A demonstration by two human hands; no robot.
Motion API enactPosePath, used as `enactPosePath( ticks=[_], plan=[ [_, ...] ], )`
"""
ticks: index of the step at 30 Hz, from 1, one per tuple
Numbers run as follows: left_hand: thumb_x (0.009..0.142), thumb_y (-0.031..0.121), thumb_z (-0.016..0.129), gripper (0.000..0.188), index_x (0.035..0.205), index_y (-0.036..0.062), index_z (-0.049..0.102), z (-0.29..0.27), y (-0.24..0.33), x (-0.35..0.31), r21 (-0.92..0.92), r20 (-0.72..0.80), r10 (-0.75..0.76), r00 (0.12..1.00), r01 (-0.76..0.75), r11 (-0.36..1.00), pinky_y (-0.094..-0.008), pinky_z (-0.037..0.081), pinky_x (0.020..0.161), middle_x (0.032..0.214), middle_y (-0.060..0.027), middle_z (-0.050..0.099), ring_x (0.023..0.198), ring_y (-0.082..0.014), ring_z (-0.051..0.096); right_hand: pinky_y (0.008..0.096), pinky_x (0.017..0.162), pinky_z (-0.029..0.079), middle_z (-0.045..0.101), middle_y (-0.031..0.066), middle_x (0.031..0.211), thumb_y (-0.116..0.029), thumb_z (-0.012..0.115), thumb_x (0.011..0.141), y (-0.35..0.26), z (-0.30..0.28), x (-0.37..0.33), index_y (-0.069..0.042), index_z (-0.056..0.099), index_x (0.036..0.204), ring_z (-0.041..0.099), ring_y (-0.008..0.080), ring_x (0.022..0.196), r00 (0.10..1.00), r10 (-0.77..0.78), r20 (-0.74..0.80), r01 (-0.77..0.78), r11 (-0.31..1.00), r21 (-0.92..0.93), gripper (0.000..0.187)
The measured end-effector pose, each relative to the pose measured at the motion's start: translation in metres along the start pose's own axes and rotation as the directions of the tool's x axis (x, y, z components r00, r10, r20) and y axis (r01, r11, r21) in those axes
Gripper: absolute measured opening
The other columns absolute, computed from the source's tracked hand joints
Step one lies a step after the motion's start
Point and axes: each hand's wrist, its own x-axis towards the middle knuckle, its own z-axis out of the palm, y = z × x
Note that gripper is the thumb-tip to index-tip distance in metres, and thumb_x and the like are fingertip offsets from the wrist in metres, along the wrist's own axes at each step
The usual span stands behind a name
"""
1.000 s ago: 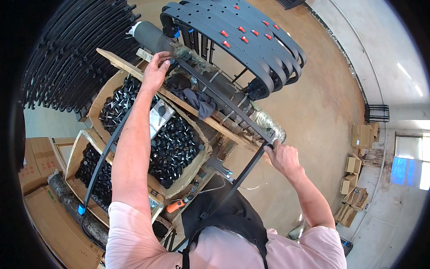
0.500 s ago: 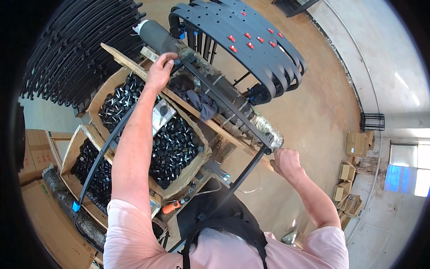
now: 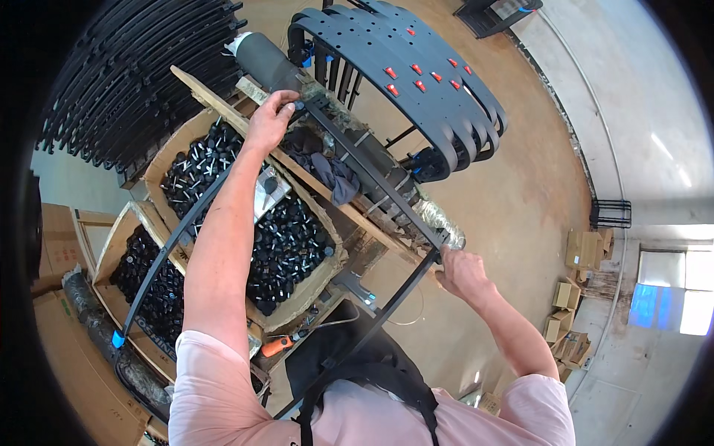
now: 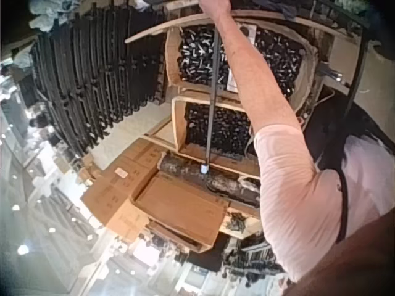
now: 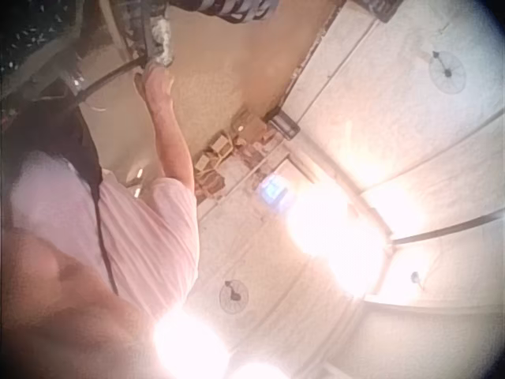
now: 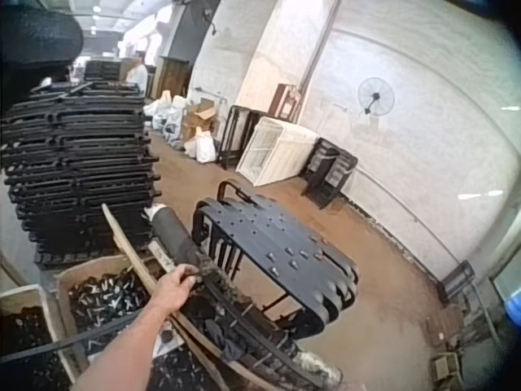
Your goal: The person assembles a black electronic device on a workbench in a warehouse. They attach a metal frame, insert and tighten screws using a power screwdriver, and connect a power cord. The person handles multiple components including the device body, frame, screws, and cord throughout the process.
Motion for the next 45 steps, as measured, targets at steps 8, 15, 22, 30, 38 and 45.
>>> enactPosePath(
  ticks=[8,15,22,30,38,45],
  plan=[
    [0.098,0.023,0.076,0.034,0.13,0.0116,0.072,0.002,0.009,0.002,0.186,-0.004,0.085,0.996,-0.082,0.979,-0.0377,0.054,0.1,0.122,-0.0112,0.069,0.108,-0.0244,0.07,0.0478,0.076,0.063,0.077,0.018,0.09,-0.037,0.077,0.088,-0.001,0.001,-0.002,-0.002,0.072,0.099,0.077,0.0368,0.087,0.984,0.029,0.177,-0.009,0.994,-0.112,0.037],
    [0.1,0.018,0.072,0.034,0.132,0.0074,0.069,0.004,0.011,0.001,0.092,-0.002,-0.013,1.0,0.013,0.996,-0.0358,0.054,0.1,0.115,-0.0082,0.076,0.108,-0.0199,0.07,0.0494,0.073,0.063,0.077,0.0178,0.087,-0.029,0.072,0.09,0.004,0.01,-0.005,-0.001,0.071,0.106,0.078,0.0364,0.085,0.996,0.022,0.083,-0.014,0.996,-0.091,0.032],
    [0.104,0.021,0.065,0.028,0.13,0.0181,0.073,-0.005,0.005,0.0,0.061,0.092,-0.022,0.996,0.016,0.998,-0.0382,0.052,0.104,0.124,-0.0094,0.076,0.115,-0.0276,0.071,0.0496,0.069,0.062,0.076,0.0163,0.082,-0.02,0.067,0.09,-0.001,0.003,-0.006,-0.001,0.069,0.108,0.077,0.0356,0.078,0.999,0.019,0.05,-0.015,0.997,-0.08,0.027],
    [0.107,0.023,0.058,0.031,0.133,0.0249,0.073,0.003,0.002,0.0,0.174,-0.021,0.176,0.984,-0.17,0.97,-0.0399,0.051,0.107,0.132,-0.0082,0.071,0.125,-0.0308,0.067,0.0484,0.068,0.061,0.076,0.017,0.083,-0.017,0.065,0.09,0.004,0.007,-0.001,-0.002,0.068,0.106,0.078,0.0354,0.079,0.997,0.018,0.078,-0.011,0.996,-0.093,0.022],
    [0.096,0.037,0.075,0.055,0.146,0.0188,0.064,0.001,0.007,0.0,0.108,0.054,-0.015,0.998,0.009,0.994,-0.0392,0.053,0.107,0.135,-0.0045,0.075,0.121,-0.0263,0.072,0.0492,0.076,0.062,0.078,0.0157,0.092,-0.02,0.065,0.091,-0.017,-0.009,-0.006,-0.001,0.066,0.113,0.078,0.0357,0.086,0.998,0.044,0.04,-0.045,0.999,0.007,0.029],
    [0.093,0.038,0.078,0.061,0.15,0.0243,0.061,0.0,0.007,-0.001,0.116,0.044,0.029,0.999,-0.034,0.993,-0.041,0.054,0.104,0.135,-0.0057,0.075,0.114,-0.0286,0.073,0.0511,0.082,0.062,0.078,0.0214,0.096,-0.04,0.073,0.09,-0.011,0.001,0.0,0.003,0.074,0.107,0.077,0.0407,0.09,0.996,0.091,-0.004,-0.09,0.99,0.11,0.046]
  ],
)
